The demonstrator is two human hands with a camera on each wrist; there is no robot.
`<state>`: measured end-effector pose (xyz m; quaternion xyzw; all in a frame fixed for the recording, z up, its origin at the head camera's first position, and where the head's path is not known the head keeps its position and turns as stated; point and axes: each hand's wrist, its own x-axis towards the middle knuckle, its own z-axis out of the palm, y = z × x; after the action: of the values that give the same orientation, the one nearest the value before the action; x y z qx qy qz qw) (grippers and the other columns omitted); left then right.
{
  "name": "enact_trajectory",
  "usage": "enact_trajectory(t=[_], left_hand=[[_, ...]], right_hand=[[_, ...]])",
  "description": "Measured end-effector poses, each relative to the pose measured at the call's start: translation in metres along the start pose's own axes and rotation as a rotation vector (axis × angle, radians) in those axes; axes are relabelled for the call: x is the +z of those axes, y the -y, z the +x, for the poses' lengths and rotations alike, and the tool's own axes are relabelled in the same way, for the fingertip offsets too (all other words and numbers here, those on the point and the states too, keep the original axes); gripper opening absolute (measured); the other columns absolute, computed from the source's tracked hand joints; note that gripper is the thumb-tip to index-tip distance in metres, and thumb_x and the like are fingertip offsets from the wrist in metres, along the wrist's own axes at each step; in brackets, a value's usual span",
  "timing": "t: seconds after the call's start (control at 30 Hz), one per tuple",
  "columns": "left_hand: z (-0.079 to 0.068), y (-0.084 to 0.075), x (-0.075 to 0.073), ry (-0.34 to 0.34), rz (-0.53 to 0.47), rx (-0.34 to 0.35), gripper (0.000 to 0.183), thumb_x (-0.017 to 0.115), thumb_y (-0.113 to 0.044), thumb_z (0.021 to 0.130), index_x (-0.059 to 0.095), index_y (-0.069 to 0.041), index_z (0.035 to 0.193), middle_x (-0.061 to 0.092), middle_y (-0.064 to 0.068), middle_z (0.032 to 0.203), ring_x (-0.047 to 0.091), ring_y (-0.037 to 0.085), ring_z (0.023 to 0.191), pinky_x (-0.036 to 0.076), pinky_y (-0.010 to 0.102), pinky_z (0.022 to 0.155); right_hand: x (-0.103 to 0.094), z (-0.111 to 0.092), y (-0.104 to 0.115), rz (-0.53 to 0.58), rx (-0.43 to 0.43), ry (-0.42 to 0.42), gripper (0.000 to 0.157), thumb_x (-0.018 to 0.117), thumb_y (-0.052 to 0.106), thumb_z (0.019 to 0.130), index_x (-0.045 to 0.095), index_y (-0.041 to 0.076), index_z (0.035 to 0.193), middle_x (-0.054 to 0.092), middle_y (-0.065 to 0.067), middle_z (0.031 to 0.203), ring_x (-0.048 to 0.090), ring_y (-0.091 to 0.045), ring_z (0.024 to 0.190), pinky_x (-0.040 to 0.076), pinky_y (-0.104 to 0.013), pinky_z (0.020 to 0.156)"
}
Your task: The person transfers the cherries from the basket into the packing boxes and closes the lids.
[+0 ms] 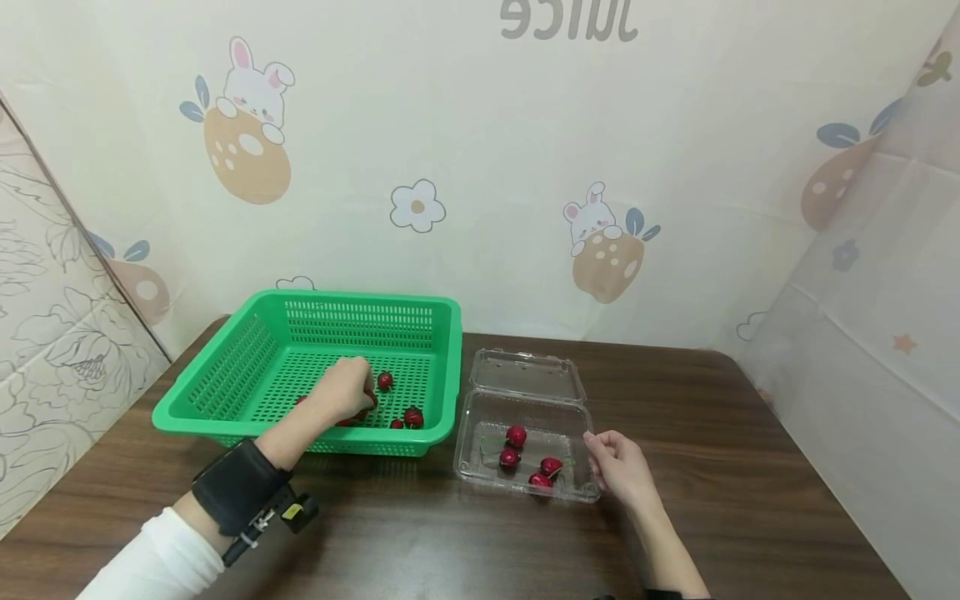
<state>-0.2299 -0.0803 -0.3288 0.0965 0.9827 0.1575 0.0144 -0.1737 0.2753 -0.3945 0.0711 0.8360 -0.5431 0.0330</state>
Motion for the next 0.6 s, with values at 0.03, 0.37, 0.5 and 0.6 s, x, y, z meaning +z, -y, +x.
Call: enact_trajectory(t=[0.03, 0.37, 0.5, 0.6], left_hand=[[0.0001, 0.0003, -0.0001, -0.011, -0.012, -0.002, 0.04, 0.058, 0.008, 0.077, 0.032, -0.012, 0.054, 0.027, 0.0, 0.05, 0.024, 0.013, 0.049, 0.023, 0.026, 0.046], [-0.0034, -0.0014, -0.0037, -0.092, -0.149, -0.016, 0.042, 0.063, 0.0, 0.078, 0.033, -0.013, 0.053, 0.021, -0.003, 0.053, 0.021, 0.01, 0.046, 0.022, 0.025, 0.046], [-0.0061, -0.0026, -0.0052, -0.15, -0.15, -0.006, 0.025, 0.067, -0.004, 0.077, 0.051, -0.007, 0.058, 0.041, 0.0, 0.053, 0.036, 0.012, 0.047, 0.029, 0.026, 0.047], [-0.0071, -0.0024, -0.005, -0.193, -0.163, 0.001, 0.019, 0.067, -0.005, 0.077, 0.057, -0.005, 0.061, 0.05, 0.004, 0.058, 0.043, 0.014, 0.05, 0.032, 0.027, 0.049]], right_hand=[[0.0, 0.0001, -0.0002, 0.0, 0.001, -0.001, 0.029, 0.046, 0.024, 0.094, 0.044, -0.004, 0.087, 0.042, -0.001, 0.056, 0.038, -0.008, 0.043, 0.034, -0.022, 0.04], [0.0005, 0.0002, -0.0014, 0.004, -0.007, -0.002, 0.029, 0.045, 0.024, 0.094, 0.043, -0.003, 0.086, 0.042, 0.0, 0.056, 0.037, -0.008, 0.043, 0.034, -0.023, 0.04], [0.0007, 0.0001, -0.0022, 0.008, -0.013, 0.0, 0.028, 0.045, 0.023, 0.094, 0.043, -0.003, 0.085, 0.041, 0.0, 0.056, 0.037, -0.007, 0.043, 0.034, -0.022, 0.04], [0.0008, 0.0003, -0.0025, 0.009, -0.014, 0.0, 0.027, 0.045, 0.023, 0.094, 0.043, -0.003, 0.085, 0.041, 0.0, 0.056, 0.037, -0.007, 0.043, 0.034, -0.022, 0.04]])
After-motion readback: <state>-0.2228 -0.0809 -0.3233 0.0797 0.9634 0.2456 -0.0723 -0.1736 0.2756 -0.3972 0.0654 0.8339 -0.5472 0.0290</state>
